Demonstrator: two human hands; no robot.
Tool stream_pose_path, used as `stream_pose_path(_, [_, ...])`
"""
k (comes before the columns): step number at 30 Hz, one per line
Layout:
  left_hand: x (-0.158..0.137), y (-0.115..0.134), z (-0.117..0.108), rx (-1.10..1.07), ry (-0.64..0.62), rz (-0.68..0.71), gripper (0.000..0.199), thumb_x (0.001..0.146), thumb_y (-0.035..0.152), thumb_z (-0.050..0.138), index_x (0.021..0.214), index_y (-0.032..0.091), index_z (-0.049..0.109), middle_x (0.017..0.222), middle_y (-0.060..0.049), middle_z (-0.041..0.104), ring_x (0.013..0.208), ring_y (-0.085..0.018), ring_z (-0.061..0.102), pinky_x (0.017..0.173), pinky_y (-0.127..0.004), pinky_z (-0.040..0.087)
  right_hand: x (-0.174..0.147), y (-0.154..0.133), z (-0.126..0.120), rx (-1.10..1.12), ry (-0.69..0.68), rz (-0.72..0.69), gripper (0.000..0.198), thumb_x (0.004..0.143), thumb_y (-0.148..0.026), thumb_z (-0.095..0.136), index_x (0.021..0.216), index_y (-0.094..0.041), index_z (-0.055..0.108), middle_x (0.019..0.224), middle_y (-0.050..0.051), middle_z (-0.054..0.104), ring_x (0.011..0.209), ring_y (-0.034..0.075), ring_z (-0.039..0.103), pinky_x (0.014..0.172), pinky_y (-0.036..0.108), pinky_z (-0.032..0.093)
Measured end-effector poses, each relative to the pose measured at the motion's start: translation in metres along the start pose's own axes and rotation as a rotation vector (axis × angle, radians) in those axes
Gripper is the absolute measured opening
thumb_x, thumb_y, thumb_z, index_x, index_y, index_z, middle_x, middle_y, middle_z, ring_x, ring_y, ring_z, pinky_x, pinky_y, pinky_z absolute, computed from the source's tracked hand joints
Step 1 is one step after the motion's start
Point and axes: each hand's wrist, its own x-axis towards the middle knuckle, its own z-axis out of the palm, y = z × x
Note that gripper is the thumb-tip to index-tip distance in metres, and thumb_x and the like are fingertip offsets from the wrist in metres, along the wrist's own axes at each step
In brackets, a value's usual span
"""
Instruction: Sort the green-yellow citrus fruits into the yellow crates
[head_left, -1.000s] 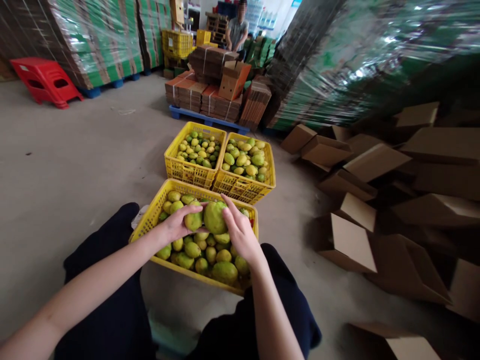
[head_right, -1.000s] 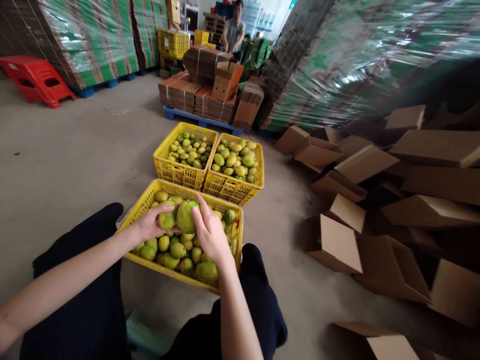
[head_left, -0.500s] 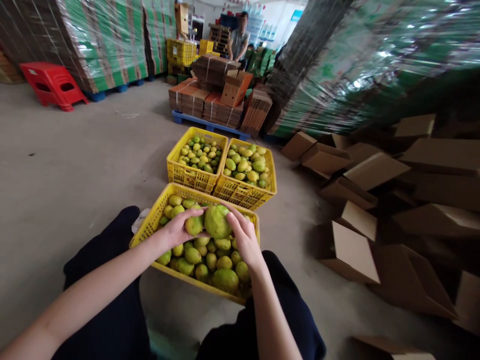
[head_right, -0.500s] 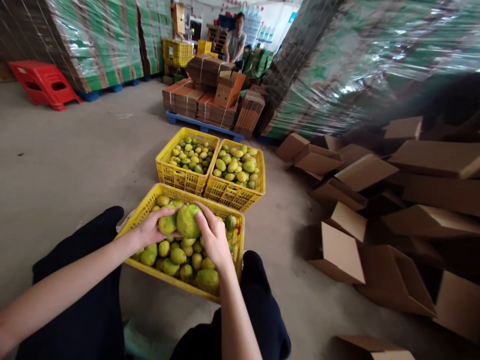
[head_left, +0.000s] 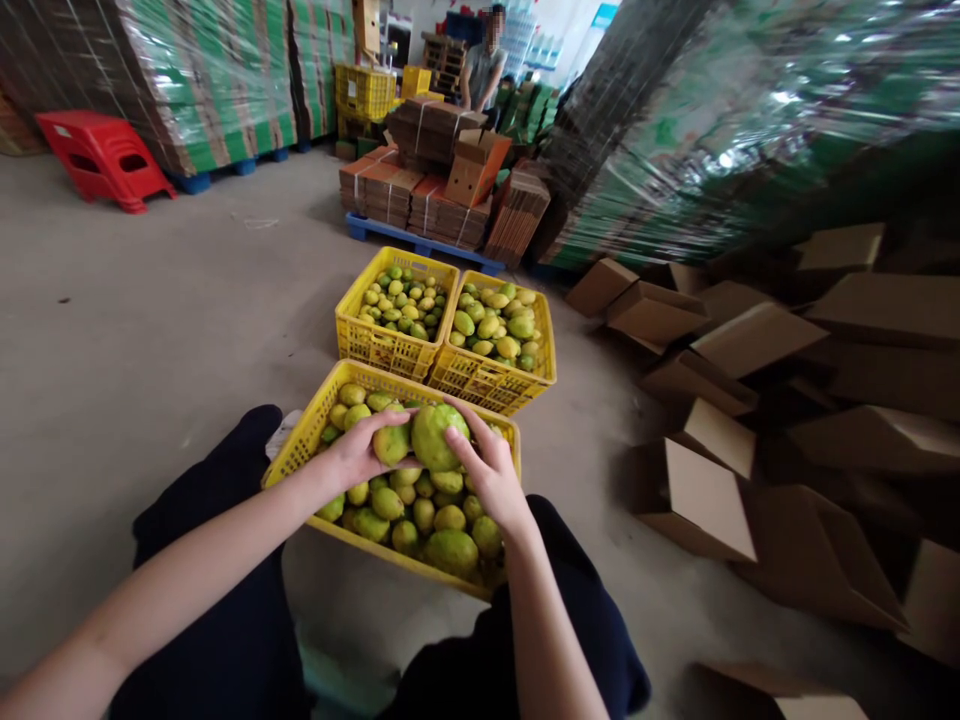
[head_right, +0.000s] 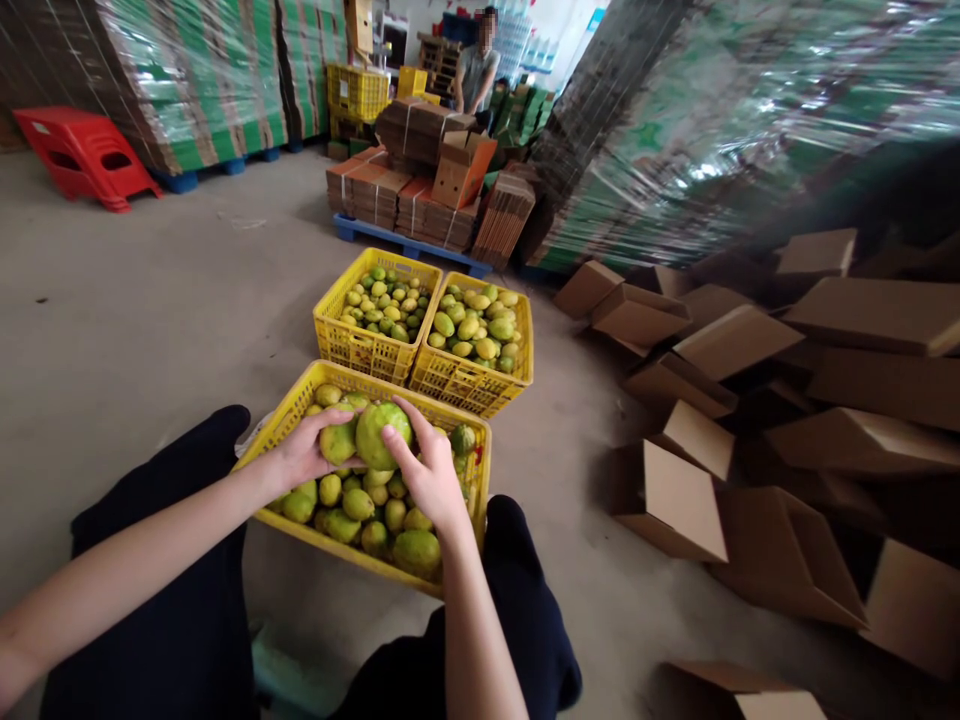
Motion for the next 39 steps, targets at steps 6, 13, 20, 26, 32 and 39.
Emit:
stream_pose_path(6, [0.002, 0.0, -0.003, 0.021, -0.022, -0.006, 0.044, 0.086, 0.019, 0.062, 0.129, 0.014, 0.068, 0.111, -0.015, 0.077, 0.105, -0.031, 0.073, 0.086, -0.046, 0.063, -0.001, 0.004, -0.007, 0.063, -0.075, 0.034, 0.064, 0.09, -0.058, 0.061, 0.144, -0.026, 0.059, 0.141, 0.006, 0.066, 0.139, 0.033, 0.053, 0.121, 0.051, 0.035])
stream_pose_path(13, [-0.001, 0.001, -0.002, 0.023, 0.042, -0.046, 0.047, 0.086, 0.018, 0.059, 0.132, 0.012, 0.065, 0.111, -0.016, 0.077, 0.105, -0.031, 0.073, 0.084, -0.046, 0.064, -0.003, 0.009, -0.017, 0.148, -0.212, 0.194, 0.07, 0.087, -0.048, 0.063, 0.153, -0.029, 0.049, 0.118, 0.004, 0.072, 0.081, 0.022, 0.064, 0.082, 0.042, 0.057])
stream_pose_path(20, [-0.001, 0.002, -0.007, 0.01, 0.031, -0.029, 0.044, 0.086, 0.019, 0.059, 0.129, 0.012, 0.066, 0.111, -0.015, 0.077, 0.105, -0.031, 0.073, 0.088, -0.049, 0.063, -0.006, 0.008, -0.016, 0.197, -0.208, 0.165, 0.066, 0.087, -0.04, 0.065, 0.151, -0.034, 0.05, 0.126, 0.001, 0.072, 0.101, 0.024, 0.068, 0.1, 0.044, 0.055])
stream_pose_path(26, [0.0, 0.002, -0.006, 0.001, 0.018, -0.023, 0.04, 0.085, 0.017, 0.059, 0.123, 0.013, 0.069, 0.108, -0.015, 0.078, 0.106, -0.032, 0.073, 0.09, -0.05, 0.062, -0.004, 0.009, -0.008, 0.101, -0.263, 0.016, 0.1, 0.071, -0.036, 0.086, 0.158, -0.027, 0.038, 0.153, 0.01, 0.054, 0.137, 0.03, 0.056, 0.111, 0.046, 0.051])
stream_pose_path(32, [-0.003, 0.006, -0.003, 0.011, 0.059, -0.029, 0.036, 0.086, 0.017, 0.058, 0.119, 0.013, 0.07, 0.101, -0.013, 0.079, 0.105, -0.031, 0.073, 0.09, -0.048, 0.062, -0.003, 0.008, -0.008, 0.115, -0.231, 0.059, 0.081, 0.086, -0.056, 0.07, 0.156, -0.027, 0.041, 0.156, 0.008, 0.052, 0.146, 0.029, 0.047, 0.123, 0.051, 0.035])
stream_pose_path(39, [-0.006, 0.006, 0.0, 0.019, 0.048, -0.034, 0.039, 0.087, 0.017, 0.055, 0.124, 0.011, 0.068, 0.103, -0.015, 0.079, 0.104, -0.032, 0.074, 0.088, -0.048, 0.062, -0.007, 0.009, -0.015, 0.173, -0.309, 0.077, 0.104, 0.073, -0.049, 0.084, 0.161, -0.029, 0.032, 0.153, 0.007, 0.055, 0.126, 0.03, 0.065, 0.098, 0.044, 0.06])
